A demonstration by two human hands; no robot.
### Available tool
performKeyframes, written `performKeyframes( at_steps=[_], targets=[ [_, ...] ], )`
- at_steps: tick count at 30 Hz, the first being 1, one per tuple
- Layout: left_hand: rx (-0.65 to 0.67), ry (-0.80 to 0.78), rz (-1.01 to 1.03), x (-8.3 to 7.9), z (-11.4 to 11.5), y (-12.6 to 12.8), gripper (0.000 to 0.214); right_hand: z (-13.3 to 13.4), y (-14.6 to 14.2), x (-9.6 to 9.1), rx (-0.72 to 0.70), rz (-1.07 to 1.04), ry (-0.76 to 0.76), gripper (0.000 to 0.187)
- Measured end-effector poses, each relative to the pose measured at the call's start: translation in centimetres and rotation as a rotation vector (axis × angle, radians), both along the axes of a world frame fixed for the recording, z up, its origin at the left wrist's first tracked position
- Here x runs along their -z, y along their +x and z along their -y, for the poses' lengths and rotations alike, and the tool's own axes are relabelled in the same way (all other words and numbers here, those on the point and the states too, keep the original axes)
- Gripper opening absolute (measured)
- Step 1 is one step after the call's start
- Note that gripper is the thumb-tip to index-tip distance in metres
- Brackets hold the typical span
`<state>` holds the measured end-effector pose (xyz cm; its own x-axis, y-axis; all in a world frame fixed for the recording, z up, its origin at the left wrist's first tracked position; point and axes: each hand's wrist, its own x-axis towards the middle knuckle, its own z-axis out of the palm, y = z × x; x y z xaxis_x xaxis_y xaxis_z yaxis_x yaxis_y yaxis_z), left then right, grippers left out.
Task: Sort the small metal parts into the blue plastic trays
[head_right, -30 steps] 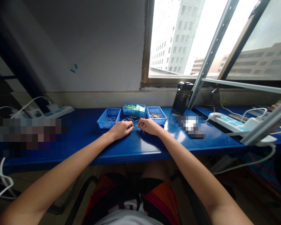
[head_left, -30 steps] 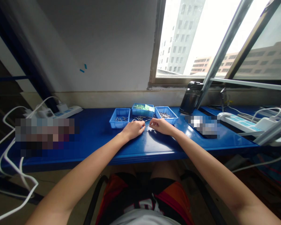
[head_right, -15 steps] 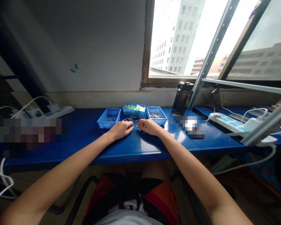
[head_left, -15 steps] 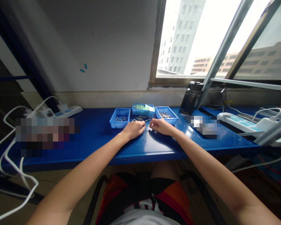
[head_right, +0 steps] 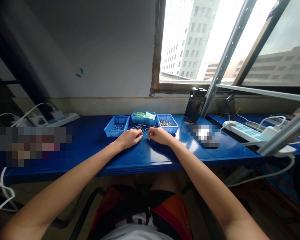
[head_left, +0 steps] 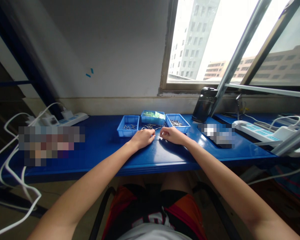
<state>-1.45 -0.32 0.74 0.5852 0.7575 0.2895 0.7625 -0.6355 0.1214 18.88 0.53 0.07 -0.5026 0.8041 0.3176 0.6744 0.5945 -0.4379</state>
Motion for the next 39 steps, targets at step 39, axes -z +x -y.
performKeyframes(
  at_steps=[39],
  targets=[
    [0.024, 0.043, 0.018, 0.25, -0.09, 0.04, 0.027, -0.11, 0.14, 0.19, -0.034, 0.008, 0.031, 0.025]
  ],
)
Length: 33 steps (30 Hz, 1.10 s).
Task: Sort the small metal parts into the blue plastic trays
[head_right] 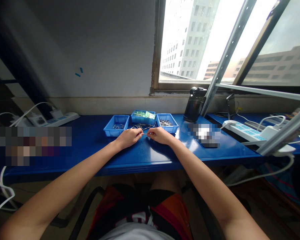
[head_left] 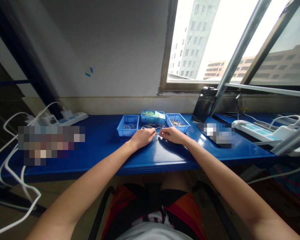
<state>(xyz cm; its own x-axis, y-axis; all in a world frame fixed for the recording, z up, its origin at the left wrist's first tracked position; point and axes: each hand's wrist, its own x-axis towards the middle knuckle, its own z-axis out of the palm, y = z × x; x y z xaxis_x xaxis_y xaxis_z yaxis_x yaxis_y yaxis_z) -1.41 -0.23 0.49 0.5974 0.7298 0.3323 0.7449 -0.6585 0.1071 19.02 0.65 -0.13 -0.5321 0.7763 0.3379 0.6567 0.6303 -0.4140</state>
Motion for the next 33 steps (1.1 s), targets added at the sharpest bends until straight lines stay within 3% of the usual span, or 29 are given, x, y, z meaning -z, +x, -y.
performKeyframes(
  at_steps=[14, 25, 33],
  targets=[
    [0.123, 0.088, 0.099, 0.2, -0.3, 0.0, 0.024, 0.3, -0.4, -0.3, -0.031, -0.118, -0.091, 0.036],
    [0.149, 0.084, 0.08, 0.0, 0.0, 0.0, 0.018, 0.2, -0.5, -0.2, 0.006, -0.075, -0.051, 0.029],
    [-0.013, 0.046, 0.03, -0.6, 0.7, 0.2, 0.017, 0.5, -0.3, -0.5, -0.024, -0.059, -0.016, 0.025]
  ],
)
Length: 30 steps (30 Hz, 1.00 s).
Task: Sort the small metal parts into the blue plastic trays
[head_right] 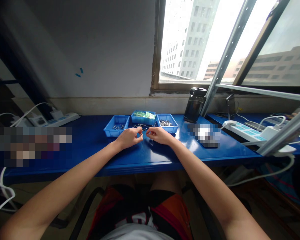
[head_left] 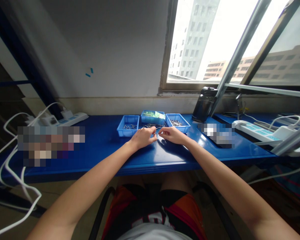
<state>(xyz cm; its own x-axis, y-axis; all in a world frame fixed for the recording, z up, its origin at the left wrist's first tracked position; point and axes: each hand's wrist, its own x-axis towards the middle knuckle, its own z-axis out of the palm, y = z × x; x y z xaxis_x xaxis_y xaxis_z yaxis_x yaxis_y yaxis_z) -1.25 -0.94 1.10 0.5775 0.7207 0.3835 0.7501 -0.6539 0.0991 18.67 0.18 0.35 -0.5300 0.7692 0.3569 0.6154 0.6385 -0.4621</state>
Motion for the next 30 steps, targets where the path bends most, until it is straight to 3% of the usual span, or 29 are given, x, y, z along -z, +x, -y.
performKeyframes(
  at_steps=[9, 30],
  targets=[
    [-0.033, -0.022, -0.063, 0.38, -0.61, -0.08, 0.022, 0.25, -0.02, -0.29, 0.002, 0.02, -0.021, 0.034],
    [0.118, 0.052, -0.023, 0.39, -0.74, 0.05, 0.018, -0.09, 0.2, 0.03, 0.027, 0.004, 0.02, 0.026]
  ],
)
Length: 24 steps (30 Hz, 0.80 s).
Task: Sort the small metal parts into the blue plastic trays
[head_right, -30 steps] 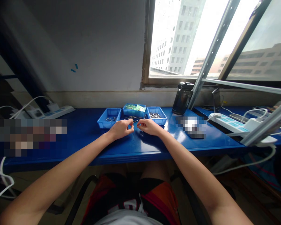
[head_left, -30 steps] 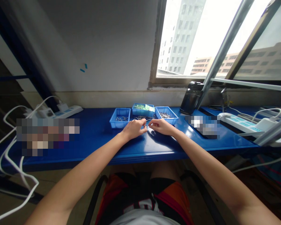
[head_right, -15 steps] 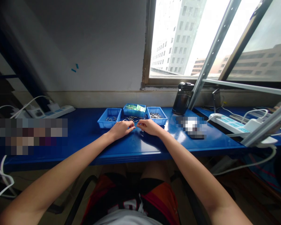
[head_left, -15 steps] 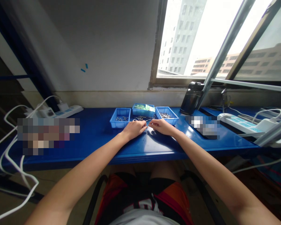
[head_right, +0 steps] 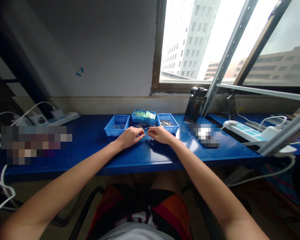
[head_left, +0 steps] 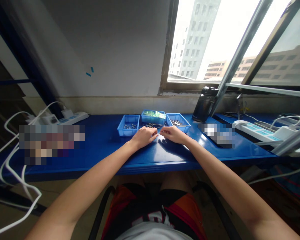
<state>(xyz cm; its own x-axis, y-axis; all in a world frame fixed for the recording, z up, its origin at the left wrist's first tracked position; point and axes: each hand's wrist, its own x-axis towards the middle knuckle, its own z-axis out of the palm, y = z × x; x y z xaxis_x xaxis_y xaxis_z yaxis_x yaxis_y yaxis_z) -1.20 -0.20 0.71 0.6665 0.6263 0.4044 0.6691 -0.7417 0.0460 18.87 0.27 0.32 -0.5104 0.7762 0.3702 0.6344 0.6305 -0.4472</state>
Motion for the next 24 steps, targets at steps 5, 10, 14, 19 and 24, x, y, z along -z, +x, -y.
performKeyframes(
  at_steps=[5, 10, 14, 19, 24],
  targets=[
    [0.038, -0.013, 0.031, 0.0, -0.09, 0.0, 0.017, 0.15, -0.04, -0.14, -0.009, -0.009, 0.0, 0.025],
    [0.004, -0.07, 0.071, -0.11, 0.09, -0.04, 0.017, 0.09, 0.01, -0.14, -0.009, -0.021, 0.009, 0.025],
    [-0.002, -0.069, 0.077, -0.18, 0.14, 0.02, 0.018, 0.31, -0.06, -0.31, -0.014, -0.044, -0.028, 0.026],
    [-0.007, -0.086, 0.093, -0.28, 0.26, -0.02, 0.019, 0.73, -0.16, -0.69, -0.014, -0.074, -0.064, 0.025],
    [0.008, -0.082, 0.108, -0.36, 0.34, -0.07, 0.019, 1.0, -0.19, -0.84, -0.031, -0.112, -0.107, 0.026]
  ],
)
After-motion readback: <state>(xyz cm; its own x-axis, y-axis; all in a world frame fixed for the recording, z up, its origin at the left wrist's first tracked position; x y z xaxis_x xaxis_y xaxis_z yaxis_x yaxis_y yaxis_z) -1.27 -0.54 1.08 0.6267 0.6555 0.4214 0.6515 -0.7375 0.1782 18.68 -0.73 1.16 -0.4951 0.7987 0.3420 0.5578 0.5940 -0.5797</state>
